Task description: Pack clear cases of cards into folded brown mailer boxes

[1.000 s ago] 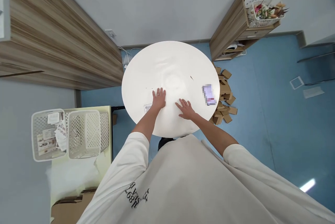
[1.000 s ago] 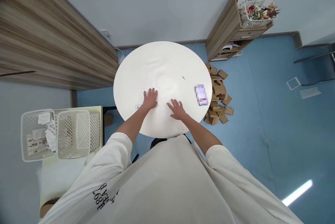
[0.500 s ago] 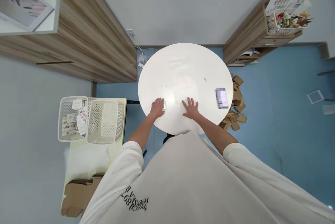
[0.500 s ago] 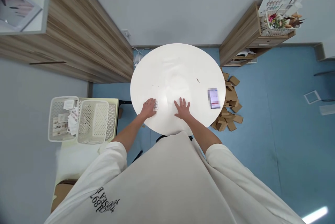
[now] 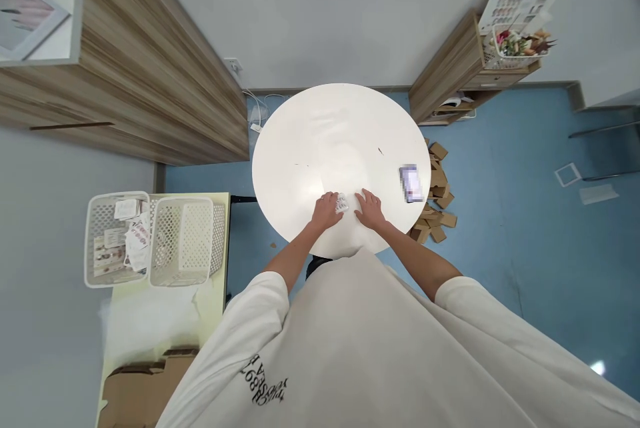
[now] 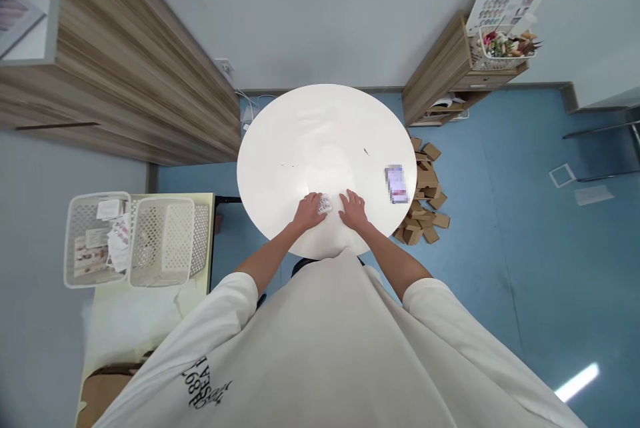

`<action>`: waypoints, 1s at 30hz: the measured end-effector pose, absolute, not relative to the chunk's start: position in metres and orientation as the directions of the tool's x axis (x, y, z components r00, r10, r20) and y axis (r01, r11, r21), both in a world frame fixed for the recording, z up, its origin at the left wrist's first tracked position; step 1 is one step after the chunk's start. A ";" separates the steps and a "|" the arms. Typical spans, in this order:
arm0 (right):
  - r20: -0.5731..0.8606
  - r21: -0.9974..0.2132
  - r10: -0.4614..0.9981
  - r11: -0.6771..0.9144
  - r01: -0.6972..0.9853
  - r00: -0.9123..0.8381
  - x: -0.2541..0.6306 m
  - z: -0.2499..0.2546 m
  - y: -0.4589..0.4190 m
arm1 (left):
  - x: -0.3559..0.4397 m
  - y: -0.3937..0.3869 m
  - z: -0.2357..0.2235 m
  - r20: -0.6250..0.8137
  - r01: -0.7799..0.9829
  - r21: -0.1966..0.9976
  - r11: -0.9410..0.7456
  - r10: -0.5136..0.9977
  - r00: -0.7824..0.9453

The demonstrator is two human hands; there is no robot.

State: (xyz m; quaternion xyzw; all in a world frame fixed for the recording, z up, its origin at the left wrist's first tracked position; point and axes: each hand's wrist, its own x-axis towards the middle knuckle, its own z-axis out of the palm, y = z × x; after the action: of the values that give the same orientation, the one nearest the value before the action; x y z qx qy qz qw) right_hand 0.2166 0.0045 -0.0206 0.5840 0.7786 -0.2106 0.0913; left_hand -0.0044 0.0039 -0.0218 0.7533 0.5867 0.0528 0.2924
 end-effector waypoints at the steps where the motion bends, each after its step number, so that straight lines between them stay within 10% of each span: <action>1: -0.375 -0.232 0.873 0.236 0.943 -0.311 0.227 -0.018 0.000 | 0.009 0.001 -0.023 -0.272 0.844 0.515 -0.150 0.905 0.327; 30: -0.438 -0.347 0.660 0.503 0.792 -0.611 0.264 -0.022 -0.023 | 0.051 0.013 -0.034 -0.271 0.864 0.448 -0.229 0.886 0.375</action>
State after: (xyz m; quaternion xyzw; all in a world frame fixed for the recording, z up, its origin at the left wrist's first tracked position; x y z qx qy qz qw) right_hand 0.2644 -0.0235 -0.0219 0.4230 0.8577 -0.2640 0.1250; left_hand 0.0507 0.0125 -0.0338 0.7836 0.5585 0.0202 0.2713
